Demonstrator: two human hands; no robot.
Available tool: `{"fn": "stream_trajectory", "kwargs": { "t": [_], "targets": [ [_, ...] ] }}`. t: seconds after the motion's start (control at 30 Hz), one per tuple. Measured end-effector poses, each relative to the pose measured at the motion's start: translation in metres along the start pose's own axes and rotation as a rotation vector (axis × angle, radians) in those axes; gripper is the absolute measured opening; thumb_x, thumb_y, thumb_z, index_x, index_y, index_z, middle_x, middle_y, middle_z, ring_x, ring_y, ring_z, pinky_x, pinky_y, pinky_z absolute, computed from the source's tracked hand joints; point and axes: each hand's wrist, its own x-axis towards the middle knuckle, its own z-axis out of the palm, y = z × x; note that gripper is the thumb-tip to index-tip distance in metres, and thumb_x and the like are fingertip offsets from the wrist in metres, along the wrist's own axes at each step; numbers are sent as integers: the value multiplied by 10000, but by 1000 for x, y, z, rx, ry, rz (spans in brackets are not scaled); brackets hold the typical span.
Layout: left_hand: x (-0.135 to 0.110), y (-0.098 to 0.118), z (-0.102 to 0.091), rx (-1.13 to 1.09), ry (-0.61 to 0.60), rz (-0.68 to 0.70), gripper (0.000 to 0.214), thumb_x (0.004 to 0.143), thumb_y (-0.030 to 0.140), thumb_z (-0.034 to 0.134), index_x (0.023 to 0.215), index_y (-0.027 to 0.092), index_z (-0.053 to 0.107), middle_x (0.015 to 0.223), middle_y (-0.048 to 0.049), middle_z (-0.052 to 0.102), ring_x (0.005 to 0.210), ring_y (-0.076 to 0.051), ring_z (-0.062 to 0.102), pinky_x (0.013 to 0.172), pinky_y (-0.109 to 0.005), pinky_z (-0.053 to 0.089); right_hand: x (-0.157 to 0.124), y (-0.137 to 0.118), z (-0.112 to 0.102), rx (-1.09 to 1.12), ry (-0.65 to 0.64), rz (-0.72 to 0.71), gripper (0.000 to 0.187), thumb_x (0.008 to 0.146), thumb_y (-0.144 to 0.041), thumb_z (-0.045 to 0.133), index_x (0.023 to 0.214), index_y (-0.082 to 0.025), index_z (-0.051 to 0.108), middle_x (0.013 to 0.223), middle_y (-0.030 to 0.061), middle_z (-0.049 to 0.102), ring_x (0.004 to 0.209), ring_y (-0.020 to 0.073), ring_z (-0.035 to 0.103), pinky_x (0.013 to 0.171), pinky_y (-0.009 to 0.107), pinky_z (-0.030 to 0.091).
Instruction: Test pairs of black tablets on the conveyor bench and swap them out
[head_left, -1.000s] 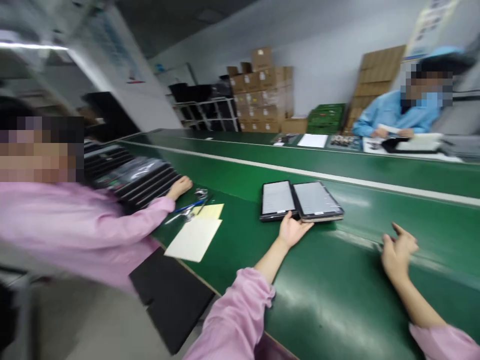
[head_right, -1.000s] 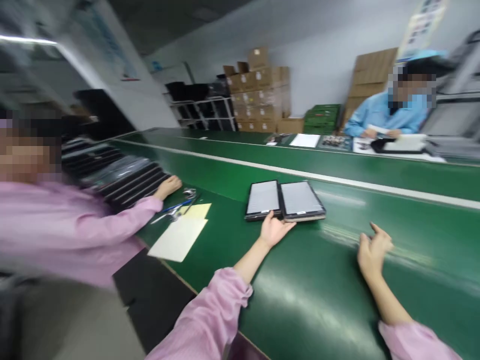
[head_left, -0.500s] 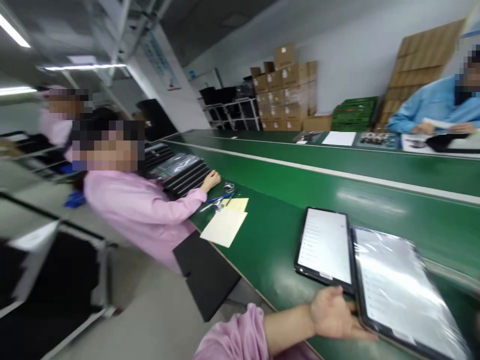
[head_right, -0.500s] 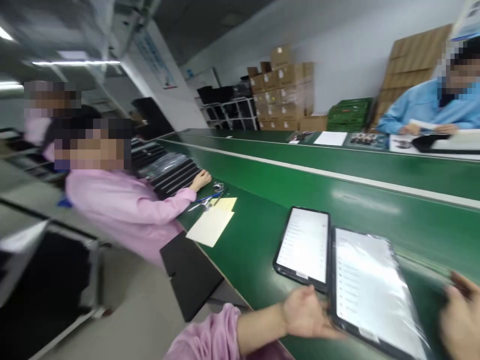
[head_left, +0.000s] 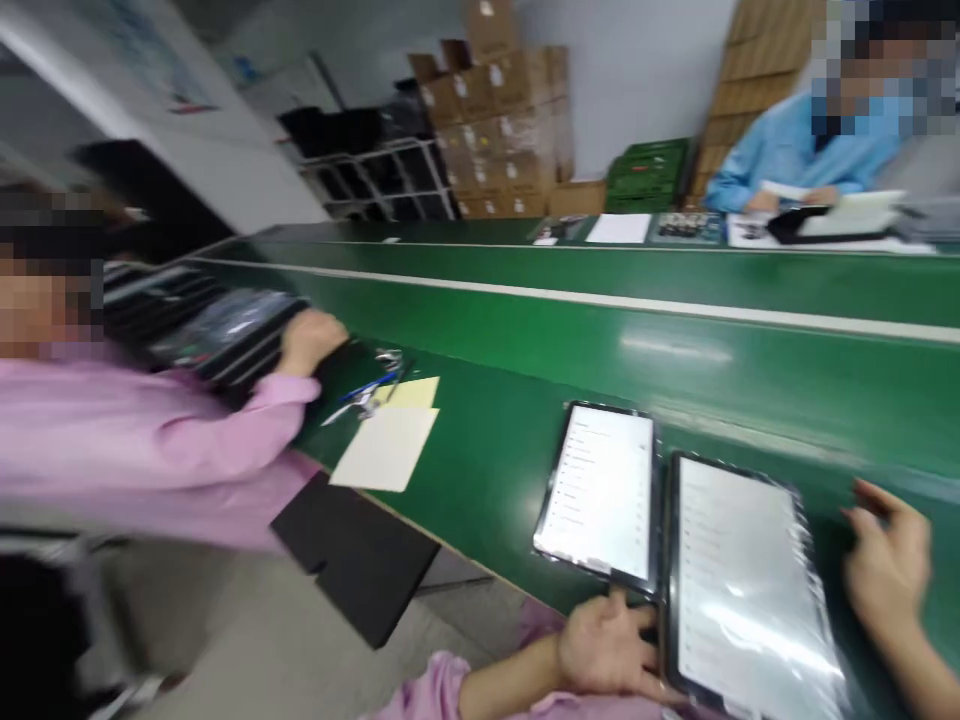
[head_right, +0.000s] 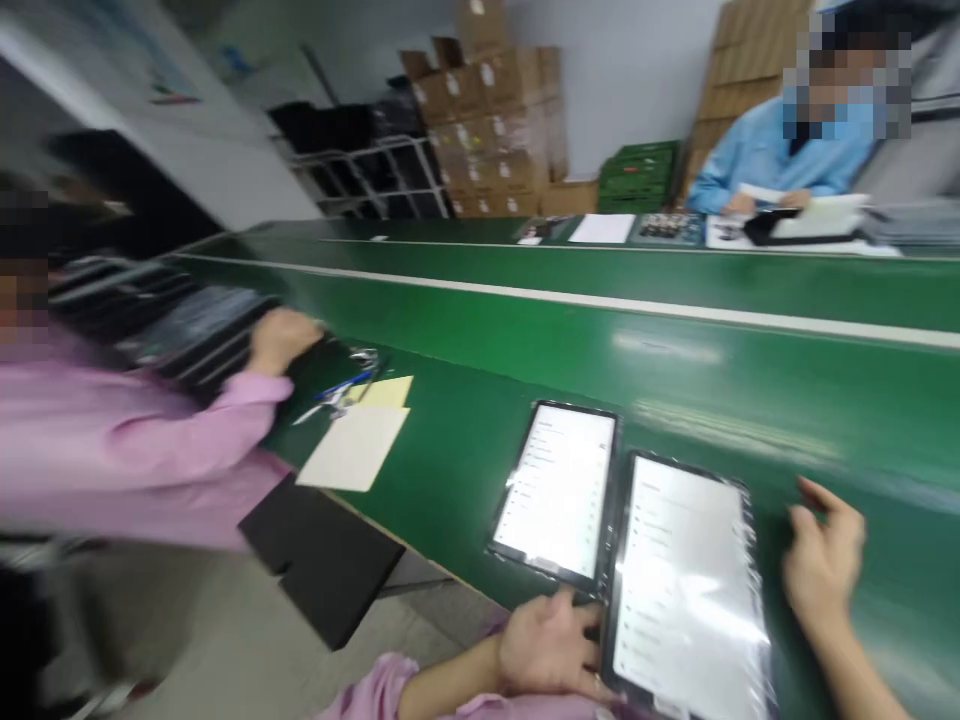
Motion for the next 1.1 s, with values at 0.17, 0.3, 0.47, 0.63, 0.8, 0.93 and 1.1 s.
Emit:
{"fn": "stream_trajectory", "kwargs": {
  "t": [0.17, 0.3, 0.47, 0.63, 0.8, 0.93, 1.1],
  "targets": [
    [13, 9, 37, -136, -2, 55, 327, 797, 510, 713, 964, 230, 742, 1175, -66, 684, 1113, -239, 592, 1029, -426, 362, -9, -1, -5, 125, 14, 78, 489, 788, -538, 455, 1102, -180, 566, 1099, 140, 584, 1052, 336, 545, 954, 594, 423],
    [8, 12, 40, -161, -29, 88, 116, 822, 379, 713, 879, 289, 758, 1219, -18, 682, 1192, -203, 581, 1078, -366, 324, -9, 0, -3, 201, 29, 91, 444, 833, -531, 469, 1110, -199, 572, 1090, 111, 588, 1016, 294, 558, 877, 509, 486],
    [-26, 32, 25, 155, 9, -82, 291, 877, 423, 679, 1168, 423, 680, 1456, 13, 546, 1362, -217, 481, 1204, -450, 151, -12, 2, -1, 357, -51, 96, 393, 896, -512, 498, 1145, -212, 544, 1024, 82, 600, 863, 233, 624, 731, 390, 544],
    [-68, 62, 31, 735, 209, -335, 698, 914, 723, 393, 1509, 359, 366, 1579, -84, 367, 1368, -291, 478, 1171, -542, 269, -10, -8, -5, 296, -128, -57, 333, 983, -447, 427, 1191, -208, 529, 1074, 100, 583, 880, 231, 651, 693, 361, 554],
    [-80, 99, 60, 1321, 335, -205, 542, 968, 613, 379, 1426, 351, 503, 1218, -89, 699, 1034, -259, 692, 918, -433, 538, -27, -57, -21, -29, -368, -481, 334, 1014, -342, 395, 1243, -196, 589, 1163, 140, 553, 1080, 288, 565, 885, 443, 510],
    [-61, 99, 70, 1808, 187, 48, 220, 919, 439, 604, 1018, 255, 674, 774, 4, 692, 633, -154, 626, 580, -254, 474, -59, -103, -25, -184, -653, -857, 319, 1004, -328, 459, 1260, -232, 624, 1324, 161, 488, 1221, 328, 459, 983, 509, 425],
    [-31, 65, 62, 2373, -120, 701, 334, 999, 290, 454, 689, 196, 535, 608, 10, 555, 551, -151, 435, 529, -310, 265, -79, -123, -20, -275, -776, -937, 339, 958, -425, 587, 1256, -276, 650, 1404, 170, 442, 1258, 356, 410, 1043, 566, 338]
  ]
}}
